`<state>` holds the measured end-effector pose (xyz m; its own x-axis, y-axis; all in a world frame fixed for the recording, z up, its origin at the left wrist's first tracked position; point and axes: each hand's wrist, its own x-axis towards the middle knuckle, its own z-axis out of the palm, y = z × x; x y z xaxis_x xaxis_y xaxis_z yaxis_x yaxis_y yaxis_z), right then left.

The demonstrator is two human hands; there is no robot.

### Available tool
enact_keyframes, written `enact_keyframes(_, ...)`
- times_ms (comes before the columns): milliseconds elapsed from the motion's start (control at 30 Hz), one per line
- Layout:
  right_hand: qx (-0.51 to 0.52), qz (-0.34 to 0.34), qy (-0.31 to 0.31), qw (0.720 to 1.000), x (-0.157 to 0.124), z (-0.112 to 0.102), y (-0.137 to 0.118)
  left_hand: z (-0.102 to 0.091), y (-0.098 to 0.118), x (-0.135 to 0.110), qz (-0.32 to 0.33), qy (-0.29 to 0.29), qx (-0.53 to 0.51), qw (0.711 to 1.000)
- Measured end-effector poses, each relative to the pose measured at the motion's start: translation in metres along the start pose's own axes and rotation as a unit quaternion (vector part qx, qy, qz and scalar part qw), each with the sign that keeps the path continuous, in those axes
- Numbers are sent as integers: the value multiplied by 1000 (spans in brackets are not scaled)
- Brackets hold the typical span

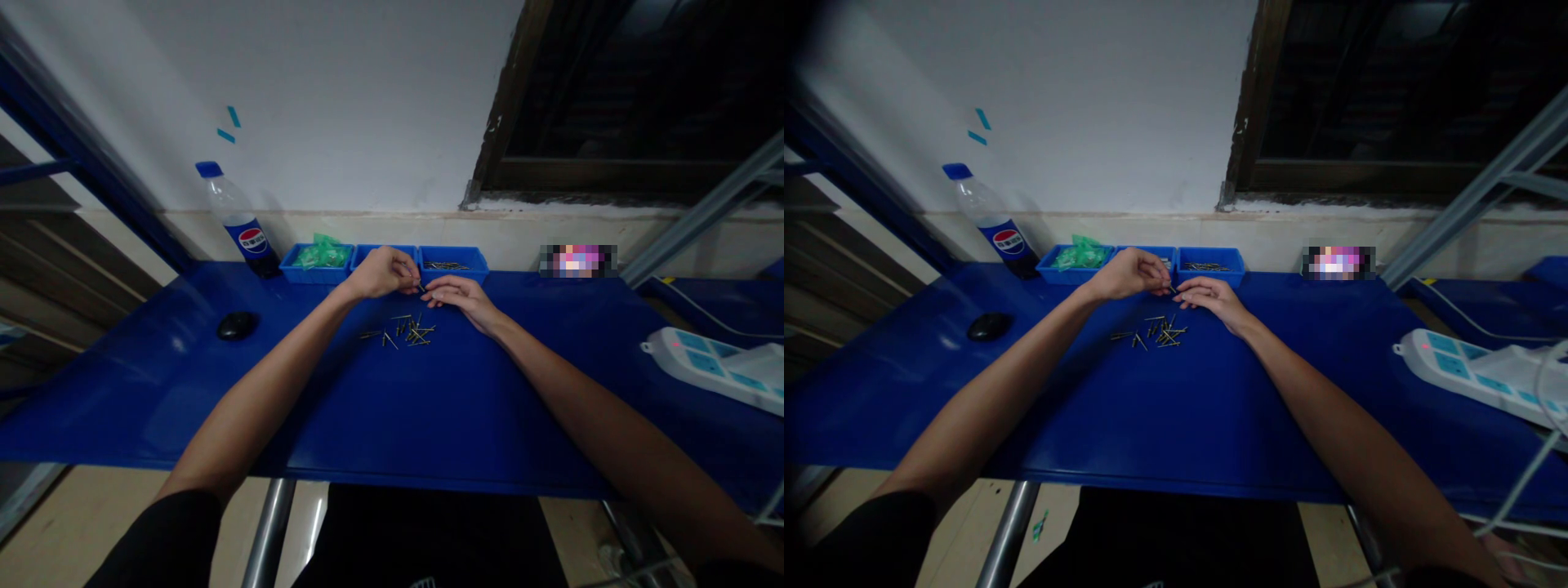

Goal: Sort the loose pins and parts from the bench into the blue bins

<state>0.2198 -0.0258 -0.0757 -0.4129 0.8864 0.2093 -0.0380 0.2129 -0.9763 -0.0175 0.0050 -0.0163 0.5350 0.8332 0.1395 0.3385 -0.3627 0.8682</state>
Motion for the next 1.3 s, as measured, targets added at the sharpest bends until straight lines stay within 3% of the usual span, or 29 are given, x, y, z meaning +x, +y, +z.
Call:
enact_keyframes(400, 3, -9, 10, 1000, 1, 0, 2, 6, -5, 2, -26, 21, -52, 998)
enact_keyframes(633, 10, -6, 3, 1000, 1, -1, 2, 5, -5, -1, -46, -33, -41, 998)
enact_keyframes(800, 30, -1, 31, 999, 2, -1, 4, -3, -2, -3, -41, -84, 108, 990)
enact_keyframes(867, 57, -3, 49, 997, 2, -3, 5, -7, 4, -6, -38, -100, 221, 969)
enact_keyframes(967, 105, -12, 74, 992, 1, -5, 5, -11, 14, -10, -65, -169, 324, 929)
enact_keyframes(1100, 129, -6, 99, 987, 2, -6, 3, -6, 19, -12, -90, -226, 377, 894)
enact_keyframes(1300, 139, -3, 99, 985, 3, -5, 5, 3, 18, -11, -112, -239, 372, 890)
